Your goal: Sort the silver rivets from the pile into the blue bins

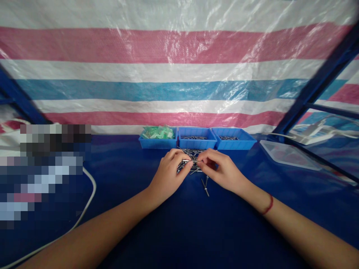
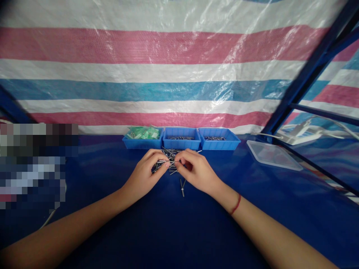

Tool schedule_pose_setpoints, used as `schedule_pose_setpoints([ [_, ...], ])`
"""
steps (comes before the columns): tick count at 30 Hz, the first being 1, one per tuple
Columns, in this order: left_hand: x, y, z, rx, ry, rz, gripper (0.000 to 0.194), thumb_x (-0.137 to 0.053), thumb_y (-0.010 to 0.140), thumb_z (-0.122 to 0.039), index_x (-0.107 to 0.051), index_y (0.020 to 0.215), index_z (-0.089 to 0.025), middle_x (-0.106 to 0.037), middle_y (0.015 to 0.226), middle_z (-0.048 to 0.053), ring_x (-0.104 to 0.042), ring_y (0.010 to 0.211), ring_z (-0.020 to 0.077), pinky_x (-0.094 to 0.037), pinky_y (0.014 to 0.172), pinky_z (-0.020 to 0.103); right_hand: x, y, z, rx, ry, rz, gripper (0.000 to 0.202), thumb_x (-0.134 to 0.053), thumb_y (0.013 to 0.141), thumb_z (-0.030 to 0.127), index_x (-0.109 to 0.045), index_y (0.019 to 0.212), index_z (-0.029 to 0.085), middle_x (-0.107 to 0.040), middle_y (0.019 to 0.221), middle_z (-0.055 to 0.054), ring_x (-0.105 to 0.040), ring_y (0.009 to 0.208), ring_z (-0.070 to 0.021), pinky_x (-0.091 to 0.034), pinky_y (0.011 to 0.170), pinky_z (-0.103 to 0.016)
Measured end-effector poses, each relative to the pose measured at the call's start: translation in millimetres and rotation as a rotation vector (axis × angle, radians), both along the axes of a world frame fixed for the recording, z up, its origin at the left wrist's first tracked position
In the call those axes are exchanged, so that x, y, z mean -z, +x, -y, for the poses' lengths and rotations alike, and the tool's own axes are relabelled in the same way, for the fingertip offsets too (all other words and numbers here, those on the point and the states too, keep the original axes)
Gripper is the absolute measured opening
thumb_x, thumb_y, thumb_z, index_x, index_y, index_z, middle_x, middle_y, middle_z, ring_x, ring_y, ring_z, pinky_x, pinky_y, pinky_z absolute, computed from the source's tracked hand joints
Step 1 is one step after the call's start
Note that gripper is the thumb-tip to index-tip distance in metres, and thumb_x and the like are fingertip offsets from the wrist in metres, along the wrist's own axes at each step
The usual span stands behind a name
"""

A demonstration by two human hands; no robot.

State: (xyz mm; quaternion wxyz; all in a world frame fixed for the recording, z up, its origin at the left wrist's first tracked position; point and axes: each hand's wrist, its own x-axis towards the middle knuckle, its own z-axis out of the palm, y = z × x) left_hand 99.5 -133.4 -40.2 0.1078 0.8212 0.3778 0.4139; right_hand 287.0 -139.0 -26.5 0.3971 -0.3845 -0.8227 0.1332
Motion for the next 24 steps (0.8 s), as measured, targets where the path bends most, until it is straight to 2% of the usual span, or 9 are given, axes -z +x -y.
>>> schedule_pose_setpoints([
  [6, -0.7, 1, 1, 0.035, 0.061, 0.016, 0.007, -0.054, 0.088, -0.025, -0.057, 0.087, -0.019, -0.058, 0.095, 0.005, -0.055, 0.095, 0.0186, -0.044, 0.084, 0.034, 4.9, 0, -1, -0.042, -0.060, 0.034, 0.010, -0.052, 0.086, 0.023, -0.061, 0.084, 0.018, -0.051, 0.068, 0.001, -0.046, 0.062, -0.0110, -0.037, 0.057, -0.024],
  [8, 0.2, 1, 1, 0.041, 0.057, -0.002, 0.009, -0.054, 0.088, -0.028, -0.056, 0.092, -0.019, -0.059, 0.097, 0.005, -0.055, 0.096, 0.0194, -0.044, 0.084, 0.034, 7.8, -1, -2, -0.046, -0.126, -0.023, 0.012, -0.052, 0.087, 0.026, -0.061, 0.084, 0.018, -0.052, 0.068, 0.001, -0.046, 0.061, -0.0108, -0.037, 0.056, -0.024],
  [10, 1.3, 1, 1, 0.040, 0.047, -0.017, 0.021, -0.055, 0.087, -0.029, -0.052, 0.106, -0.020, -0.059, 0.101, 0.006, -0.055, 0.098, 0.0201, -0.043, 0.085, 0.035, 10.1, -2, -5, -0.016, -0.224, -0.165, 0.015, -0.052, 0.086, 0.031, -0.059, 0.083, 0.018, -0.051, 0.066, 0.001, -0.044, 0.058, -0.0099, -0.036, 0.053, -0.024],
  [13, 1.2, 1, 3, 0.068, 0.031, -0.035, 0.041, -0.054, 0.088, -0.028, -0.041, 0.126, -0.019, -0.061, 0.100, 0.005, -0.056, 0.097, 0.0192, -0.042, 0.088, 0.036, 9.7, 2, -12, 0.128, -0.378, -0.509, 0.020, -0.058, 0.081, 0.038, -0.057, 0.082, 0.018, -0.046, 0.059, 0.005, -0.040, 0.050, -0.0076, -0.032, 0.046, -0.022],
  [15, -0.4, 1, 6, 0.125, 0.023, -0.085, 0.040, -0.051, 0.089, -0.027, -0.042, 0.127, -0.020, -0.064, 0.095, 0.004, -0.058, 0.093, 0.0180, -0.041, 0.087, 0.035, 7.0, 10, -18, 0.258, -0.464, -0.771, 0.022, -0.065, 0.074, 0.038, -0.055, 0.078, 0.018, -0.043, 0.055, 0.006, -0.037, 0.045, -0.0059, -0.029, 0.041, -0.021],
  [17, -2.8, 2, 8, 0.191, 0.032, -0.180, 0.030, -0.049, 0.090, -0.027, -0.050, 0.120, -0.021, -0.065, 0.092, 0.003, -0.059, 0.090, 0.0179, -0.041, 0.084, 0.034, 4.0, 20, -25, 0.359, -0.508, -0.954, 0.025, -0.068, 0.068, 0.037, -0.053, 0.072, 0.019, -0.042, 0.054, 0.007, -0.036, 0.042, -0.0048, -0.028, 0.039, -0.020],
  [20, -6.5, 3, 11, 0.262, 0.072, -0.327, 0.022, -0.048, 0.090, -0.028, -0.061, 0.108, -0.022, -0.066, 0.094, 0.003, -0.057, 0.090, 0.0188, -0.039, 0.082, 0.034, 2.1, 35, -33, 0.465, -0.524, -1.042, 0.026, -0.069, 0.065, 0.036, -0.049, 0.068, 0.019, -0.042, 0.053, 0.007, -0.035, 0.040, -0.0040, -0.028, 0.037, -0.019],
  [24, -9.2, 4, 14, 0.335, 0.122, -0.427, 0.024, -0.048, 0.090, -0.029, -0.064, 0.108, -0.025, -0.066, 0.092, 0.003, -0.056, 0.089, 0.0179, -0.036, 0.080, 0.033, 3.8, 43, -38, 0.542, -0.561, -1.098, 0.021, -0.064, 0.069, 0.035, -0.051, 0.072, 0.019, -0.042, 0.052, 0.007, -0.034, 0.038, -0.0038, -0.028, 0.035, -0.018],
])
